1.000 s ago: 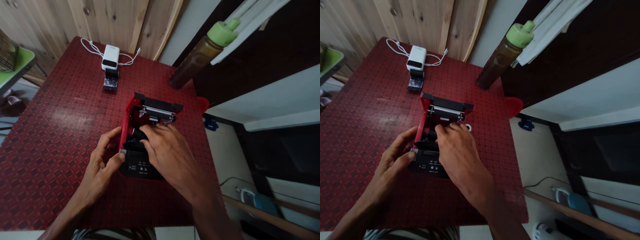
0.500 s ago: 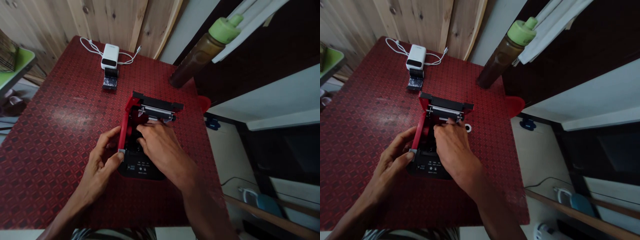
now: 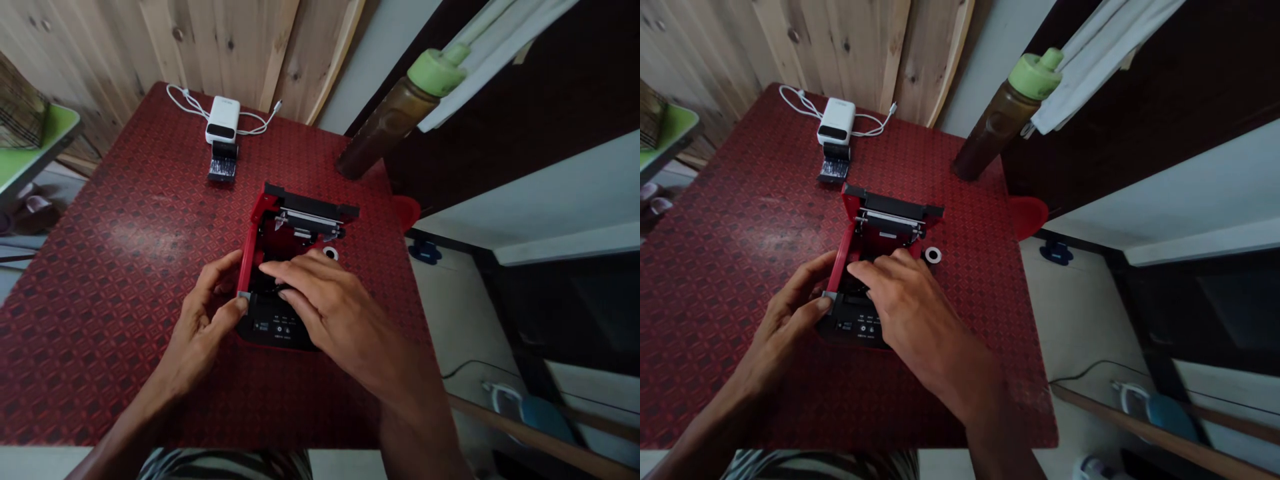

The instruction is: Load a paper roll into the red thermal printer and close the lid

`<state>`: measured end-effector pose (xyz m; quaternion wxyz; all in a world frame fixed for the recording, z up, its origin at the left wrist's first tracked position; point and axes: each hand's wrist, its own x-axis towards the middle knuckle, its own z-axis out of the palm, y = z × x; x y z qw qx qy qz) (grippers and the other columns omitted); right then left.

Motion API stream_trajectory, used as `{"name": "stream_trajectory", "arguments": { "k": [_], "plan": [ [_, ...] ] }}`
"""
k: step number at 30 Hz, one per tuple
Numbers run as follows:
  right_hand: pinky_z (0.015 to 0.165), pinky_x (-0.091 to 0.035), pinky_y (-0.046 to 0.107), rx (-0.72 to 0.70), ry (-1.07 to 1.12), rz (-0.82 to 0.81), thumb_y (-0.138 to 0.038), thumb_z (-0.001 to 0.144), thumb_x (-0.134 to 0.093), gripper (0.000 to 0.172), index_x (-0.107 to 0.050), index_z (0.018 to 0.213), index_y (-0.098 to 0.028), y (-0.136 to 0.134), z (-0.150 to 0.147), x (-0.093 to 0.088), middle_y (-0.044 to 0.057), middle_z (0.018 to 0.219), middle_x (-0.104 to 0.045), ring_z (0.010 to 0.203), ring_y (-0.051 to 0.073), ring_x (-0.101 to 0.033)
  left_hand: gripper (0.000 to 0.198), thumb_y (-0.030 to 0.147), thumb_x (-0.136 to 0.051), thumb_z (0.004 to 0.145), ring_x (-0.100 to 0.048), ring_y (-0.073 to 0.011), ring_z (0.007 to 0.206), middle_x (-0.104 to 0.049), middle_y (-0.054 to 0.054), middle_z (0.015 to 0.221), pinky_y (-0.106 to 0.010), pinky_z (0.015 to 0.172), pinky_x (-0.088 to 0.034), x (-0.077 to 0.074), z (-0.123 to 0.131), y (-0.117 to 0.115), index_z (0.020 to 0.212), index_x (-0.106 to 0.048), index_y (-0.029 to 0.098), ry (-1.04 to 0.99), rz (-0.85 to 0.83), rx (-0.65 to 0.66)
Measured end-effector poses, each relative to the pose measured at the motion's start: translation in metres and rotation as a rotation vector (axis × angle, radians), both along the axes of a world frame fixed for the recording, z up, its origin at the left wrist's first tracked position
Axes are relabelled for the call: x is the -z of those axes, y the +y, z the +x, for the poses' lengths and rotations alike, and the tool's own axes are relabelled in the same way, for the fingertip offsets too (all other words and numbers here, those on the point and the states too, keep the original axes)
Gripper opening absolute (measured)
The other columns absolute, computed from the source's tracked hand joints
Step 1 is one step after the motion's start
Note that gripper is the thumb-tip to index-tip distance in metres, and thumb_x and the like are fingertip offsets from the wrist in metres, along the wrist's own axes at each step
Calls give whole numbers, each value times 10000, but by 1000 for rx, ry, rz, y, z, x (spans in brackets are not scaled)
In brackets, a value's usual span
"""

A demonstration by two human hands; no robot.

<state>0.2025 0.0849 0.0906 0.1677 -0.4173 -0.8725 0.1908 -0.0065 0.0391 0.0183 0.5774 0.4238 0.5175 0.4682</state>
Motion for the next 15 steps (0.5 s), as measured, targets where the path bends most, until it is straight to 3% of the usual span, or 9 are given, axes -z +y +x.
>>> {"name": "stream_trajectory", "arguments": {
  "k": [3,5,8,11,15],
  "plan": [
    [917,-646,376,37,50,88,41,1028,-693,247,-814,1028,-174,-4,0,7,73,1020,-807,963,228,-743,601,545,-780,1001,-671,-410,1475,-737,-114,1572,-584,1235,-542,-1,-2,2,1531,-713,269,-7,-2,-10],
    [871,-632,344,75,99,144,24,1046,-690,230,-786,972,-170,-11,2,12,69,1004,-781,943,211,-731,612,575,-764,1003,-666,-427,1486,-738,-129,1566,-604,1229,-551,-6,-2,8,1524,-714,258,35,6,-59],
    [841,-627,329,145,127,277,5,1079,-660,219,-782,1003,-161,-26,4,20,61,978,-767,911,193,-733,597,570,-755,1015,-620,-416,1548,-700,-109,1623,-599,1267,-529,-19,3,27,1542,-705,294,166,132,-130],
    [809,-630,308,222,104,405,-17,1110,-631,219,-788,1073,-165,-41,3,27,58,991,-783,881,166,-741,523,517,-710,1074,-578,-347,1591,-658,-57,1667,-525,1326,-469,-33,10,53,1561,-692,330,186,285,-117],
    [773,-640,307,272,81,477,-36,1111,-646,200,-801,1094,-162,-54,1,34,64,987,-808,849,161,-744,370,566,-642,1133,-656,-313,1456,-773,-38,1429,-465,1203,-534,-40,17,73,1376,-755,311,127,322,-68]
  ]
}}
